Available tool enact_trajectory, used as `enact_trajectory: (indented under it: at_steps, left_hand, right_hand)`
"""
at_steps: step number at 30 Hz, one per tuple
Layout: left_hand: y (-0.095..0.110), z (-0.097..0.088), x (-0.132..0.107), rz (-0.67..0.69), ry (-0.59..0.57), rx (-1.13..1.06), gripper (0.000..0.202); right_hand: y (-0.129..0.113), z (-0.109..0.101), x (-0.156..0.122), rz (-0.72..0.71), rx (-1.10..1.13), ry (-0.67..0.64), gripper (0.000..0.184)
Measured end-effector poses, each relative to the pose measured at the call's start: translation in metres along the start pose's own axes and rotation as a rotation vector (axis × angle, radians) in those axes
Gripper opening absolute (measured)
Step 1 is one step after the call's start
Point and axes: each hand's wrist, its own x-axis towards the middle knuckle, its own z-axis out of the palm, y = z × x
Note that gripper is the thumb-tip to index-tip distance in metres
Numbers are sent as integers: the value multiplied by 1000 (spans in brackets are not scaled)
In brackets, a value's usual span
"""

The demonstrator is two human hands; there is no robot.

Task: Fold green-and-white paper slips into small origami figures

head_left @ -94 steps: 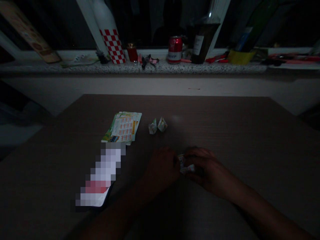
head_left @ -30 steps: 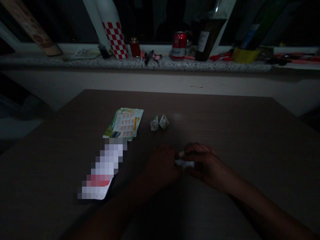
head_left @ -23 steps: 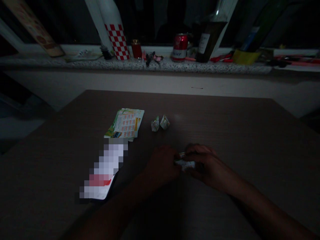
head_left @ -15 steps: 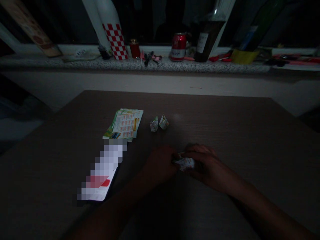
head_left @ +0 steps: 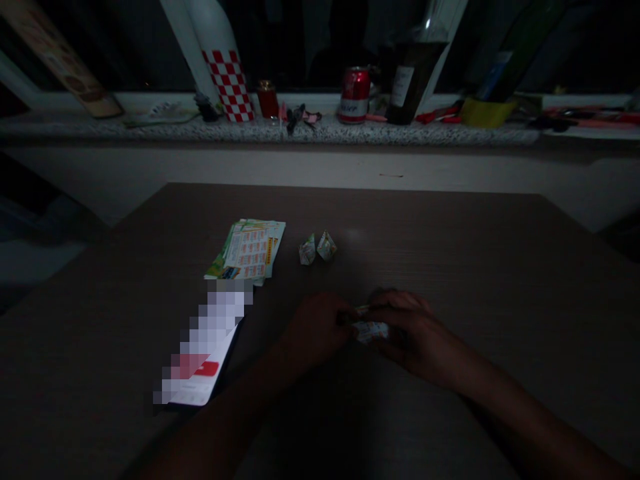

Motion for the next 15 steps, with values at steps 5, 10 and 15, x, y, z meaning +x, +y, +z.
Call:
enact_trajectory:
  at_steps: [5,10,15]
  left_hand:
    - [-1,0,1,6,7,-13,21]
    - [-1,1,3,-19,-15,-19,20]
    - [-5,-1,4,-44,-25,-69,23]
  right_hand:
    - [-1,0,1,-19,-15,-7,35]
    - [-3,-3,1,4,-52,-50,35]
    - [-2,-3,1,1,-62,-67,34]
